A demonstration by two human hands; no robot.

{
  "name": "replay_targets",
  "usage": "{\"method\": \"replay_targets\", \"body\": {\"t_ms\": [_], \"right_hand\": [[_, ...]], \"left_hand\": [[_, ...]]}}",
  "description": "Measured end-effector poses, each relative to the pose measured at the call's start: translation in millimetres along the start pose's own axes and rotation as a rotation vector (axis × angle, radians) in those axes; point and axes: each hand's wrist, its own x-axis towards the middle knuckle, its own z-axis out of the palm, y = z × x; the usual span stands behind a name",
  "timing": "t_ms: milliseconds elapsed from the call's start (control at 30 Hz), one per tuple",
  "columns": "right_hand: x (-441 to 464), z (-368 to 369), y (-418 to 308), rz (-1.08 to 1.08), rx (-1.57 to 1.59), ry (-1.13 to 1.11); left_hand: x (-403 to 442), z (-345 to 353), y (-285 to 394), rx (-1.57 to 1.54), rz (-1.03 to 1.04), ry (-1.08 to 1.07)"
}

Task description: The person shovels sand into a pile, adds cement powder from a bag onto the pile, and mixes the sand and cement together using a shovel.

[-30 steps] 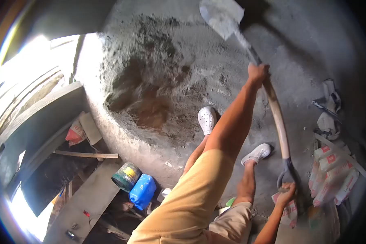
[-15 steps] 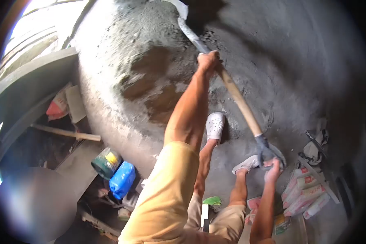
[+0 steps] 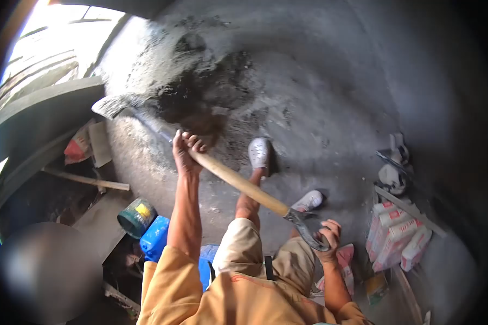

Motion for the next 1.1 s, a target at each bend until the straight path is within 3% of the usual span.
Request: {"method": "replay_targets", "body": {"t_ms": [67, 200, 233, 300, 333, 433, 467, 500, 533, 567, 600, 633, 667, 700, 733, 800, 833, 900, 967, 1000, 1033, 1067, 1100], "right_hand": [[-45, -18, 17, 0.106, 0.041, -0.004], [-146, -87, 71, 0.168, 0.242, 0.043], [-161, -119, 71, 0.27, 0.134, -0.037], [-202, -177, 78, 0.209, -0.006, -0.009], [-226, -204, 81, 0.248, 0.017, 0.024], [-312, -287, 90, 0.543, -0.037, 0.059], [-367, -300, 114, 0.696, -0.054, 0.252], [-372, -314, 105, 1.008, 0.216, 0.394], [-387, -332, 102, 1.038, 0.27, 0.381], [-399, -338, 103, 1.179, 0.427, 0.561], [-408, -348, 98, 1.247, 0.536, 0.616], [-409, -350, 94, 1.299, 0.45, 0.688], [-403, -338, 84, 1.325, 0.127, 0.82], [-491, -370, 113, 1.447, 0.568, 0.782], [-489, -367, 105, 1.526, 0.376, 0.954], [-525, -371, 115, 1.447, 0.322, 0.997], [-559, -386, 132, 1.45, 0.46, 0.915], [-522, -356, 150, 1.572, 0.222, 0.974], [-496, -320, 190, 1.623, 0.349, 0.92], [-505, -314, 218, 1.609, 0.549, 0.705], [-406, -257, 207, 1.571, 0.442, 0.926], [-405, -239, 229, 1.392, 0.471, 0.685], [-372, -220, 232, 1.547, 0.476, 0.666]], "left_hand": [[-35, 20, -31, 0.1, 0.026, 0.133], [-68, 23, -145, 0.165, -0.063, -0.008], [-83, 23, -180, 0.125, -0.118, -0.081], [-131, 70, -250, 0.107, -0.189, 0.077], [-140, 69, -286, 0.083, -0.249, 0.05], [-159, 58, -404, 0.103, -0.417, 0.03], [-172, 62, -437, 0.252, -0.474, 0.054], [-187, 67, -468, 0.406, -0.524, 0.08], [-208, 71, -499, 0.478, -0.484, 0.078], [-223, 74, -523, 0.596, -0.571, -0.002], [-229, 56, -578, 0.601, -0.568, 0.023], [-248, 54, -609, 0.631, -0.566, 0.024], [-261, 45, -643, 0.844, -0.631, -0.004], [-276, 46, -666, 0.839, -0.767, 0.037], [-290, 19, -716, 0.867, -0.746, 0.063], [-305, 7, -748, 0.894, -0.854, 0.044], [-308, -25, -795, 1.007, -0.829, 0.105], [-292, -59, -811, 1.078, -0.77, 0.087], [-251, -85, -791, 1.163, -0.64, 0.105], [-222, -95, -768, 1.083, -0.642, 0.05], [-183, -98, -740, 0.996, -0.632, -0.009], [-152, -76, -682, 1.104, -0.408, -0.036], [-116, -82, -652, 1.14, -0.32, 0.0]]}}
